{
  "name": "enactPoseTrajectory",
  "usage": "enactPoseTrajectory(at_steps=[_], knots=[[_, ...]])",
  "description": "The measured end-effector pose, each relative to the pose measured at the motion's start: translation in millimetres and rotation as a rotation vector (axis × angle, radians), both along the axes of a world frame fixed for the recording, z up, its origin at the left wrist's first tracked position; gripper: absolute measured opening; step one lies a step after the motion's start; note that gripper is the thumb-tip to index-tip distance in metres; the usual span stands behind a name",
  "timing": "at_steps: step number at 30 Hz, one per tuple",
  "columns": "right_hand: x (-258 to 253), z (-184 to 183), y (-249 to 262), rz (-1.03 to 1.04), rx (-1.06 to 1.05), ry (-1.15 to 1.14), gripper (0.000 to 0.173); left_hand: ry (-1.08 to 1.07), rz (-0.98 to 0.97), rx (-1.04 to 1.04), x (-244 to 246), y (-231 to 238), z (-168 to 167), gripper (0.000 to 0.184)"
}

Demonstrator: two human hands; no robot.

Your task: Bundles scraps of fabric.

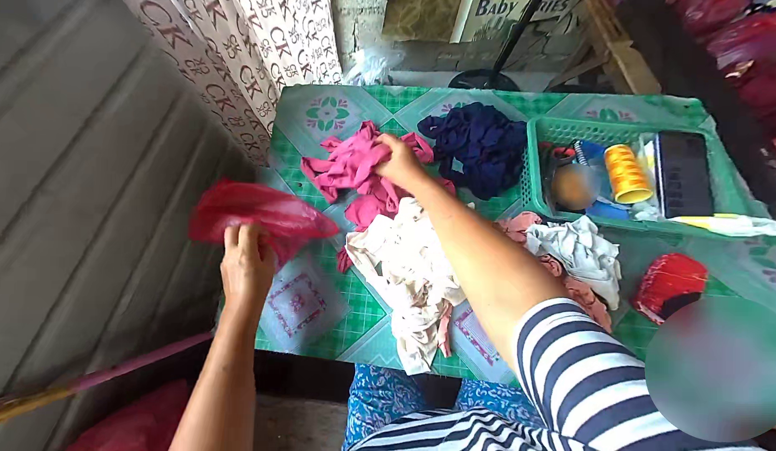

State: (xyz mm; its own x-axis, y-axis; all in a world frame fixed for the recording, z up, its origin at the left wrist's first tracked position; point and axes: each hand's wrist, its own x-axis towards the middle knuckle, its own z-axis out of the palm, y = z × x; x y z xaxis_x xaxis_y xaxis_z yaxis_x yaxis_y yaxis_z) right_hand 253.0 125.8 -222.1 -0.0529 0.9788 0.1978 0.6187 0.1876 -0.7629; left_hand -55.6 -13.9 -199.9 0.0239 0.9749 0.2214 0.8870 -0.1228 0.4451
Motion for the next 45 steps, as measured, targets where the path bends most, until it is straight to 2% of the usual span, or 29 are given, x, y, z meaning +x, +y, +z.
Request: enactPoseTrajectory(at_steps=[3, 5, 7, 10, 13, 15, 17, 19, 23, 26, 28, 30, 33, 37, 39, 41, 43, 45], knots=[[33.6, 7.2, -6.8, 0.069, 0.094, 0.454, 0.055, -0.02, -0.126, 0.071, 11.4, 45.1, 12.2, 0.03], [54.4, 23.4, -19.4, 0.144, 0.103, 0.612, 0.051, -0.053, -0.168, 0.11, 22.6, 73.2, 22.3, 0.034], [69.9, 43.2, -36.5, 0.188, 0.094, 0.663, 0.042, -0.091, -0.22, 0.133, 35.2, 97.6, 33.1, 0.038], [78.6, 70.9, -63.3, 0.225, 0.043, 0.626, 0.023, -0.116, -0.324, 0.138, 59.4, 122.4, 46.6, 0.041], [68.9, 77.9, -59.5, 0.455, 0.031, 0.379, 0.024, -0.083, -0.463, 0.161, 86.4, 128.2, 57.0, 0.042], [53.9, 75.0, -35.8, 0.613, -0.012, 0.137, 0.037, -0.072, -0.567, 0.224, 100.7, 122.4, 60.0, 0.043], [36.7, 68.8, -22.9, 0.578, -0.111, 0.086, 0.039, -0.044, -0.66, 0.279, 109.5, 110.7, 61.5, 0.04], [27.6, 60.4, -17.5, 0.475, -0.143, 0.206, 0.03, -0.015, -0.695, 0.327, 110.5, 97.9, 60.0, 0.037], [22.6, 39.4, -12.6, 0.297, -0.049, 0.485, 0.03, -0.14, -0.669, 0.34, 99.4, 78.6, 48.7, 0.041], [19.6, 11.4, -15.6, 0.359, -0.032, 1.078, 0.028, -0.31, -0.567, 0.168, 100.6, 61.2, 32.5, 0.055], [7.6, 25.0, -35.4, 0.282, -0.085, 1.292, 0.026, -0.363, -0.435, 0.094, 105.8, 58.4, 23.4, 0.059], [-6.6, 46.4, -51.8, 0.194, -0.096, 1.356, 0.027, -0.289, -0.282, 0.117, 110.6, 60.2, 25.0, 0.047], [-17.0, 50.5, -59.2, 0.266, -0.081, 1.512, 0.035, -0.124, -0.195, 0.195, 105.0, 68.4, 34.8, 0.03], [-25.9, 66.5, -70.9, 0.148, -0.093, 1.61, 0.035, 0.007, -0.175, 0.193, 96.8, 71.1, 43.2, 0.031], [-28.3, 57.9, -67.3, 0.175, -0.064, 1.627, 0.036, -0.032, -0.204, 0.122, 95.7, 69.5, 43.1, 0.034], [-30.2, 46.6, -64.5, 0.21, -0.003, 1.629, 0.036, -0.076, -0.261, 0.15, 91.7, 71.4, 36.7, 0.035], [-29.0, 39.5, -63.7, 0.259, 0.014, 1.625, 0.038, -0.009, -0.259, 0.205, 86.8, 72.9, 37.9, 0.035], [-26.1, 47.6, -70.1, 0.224, -0.016, 1.543, 0.035, 0.079, -0.227, 0.197, 79.8, 76.9, 43.7, 0.036]])
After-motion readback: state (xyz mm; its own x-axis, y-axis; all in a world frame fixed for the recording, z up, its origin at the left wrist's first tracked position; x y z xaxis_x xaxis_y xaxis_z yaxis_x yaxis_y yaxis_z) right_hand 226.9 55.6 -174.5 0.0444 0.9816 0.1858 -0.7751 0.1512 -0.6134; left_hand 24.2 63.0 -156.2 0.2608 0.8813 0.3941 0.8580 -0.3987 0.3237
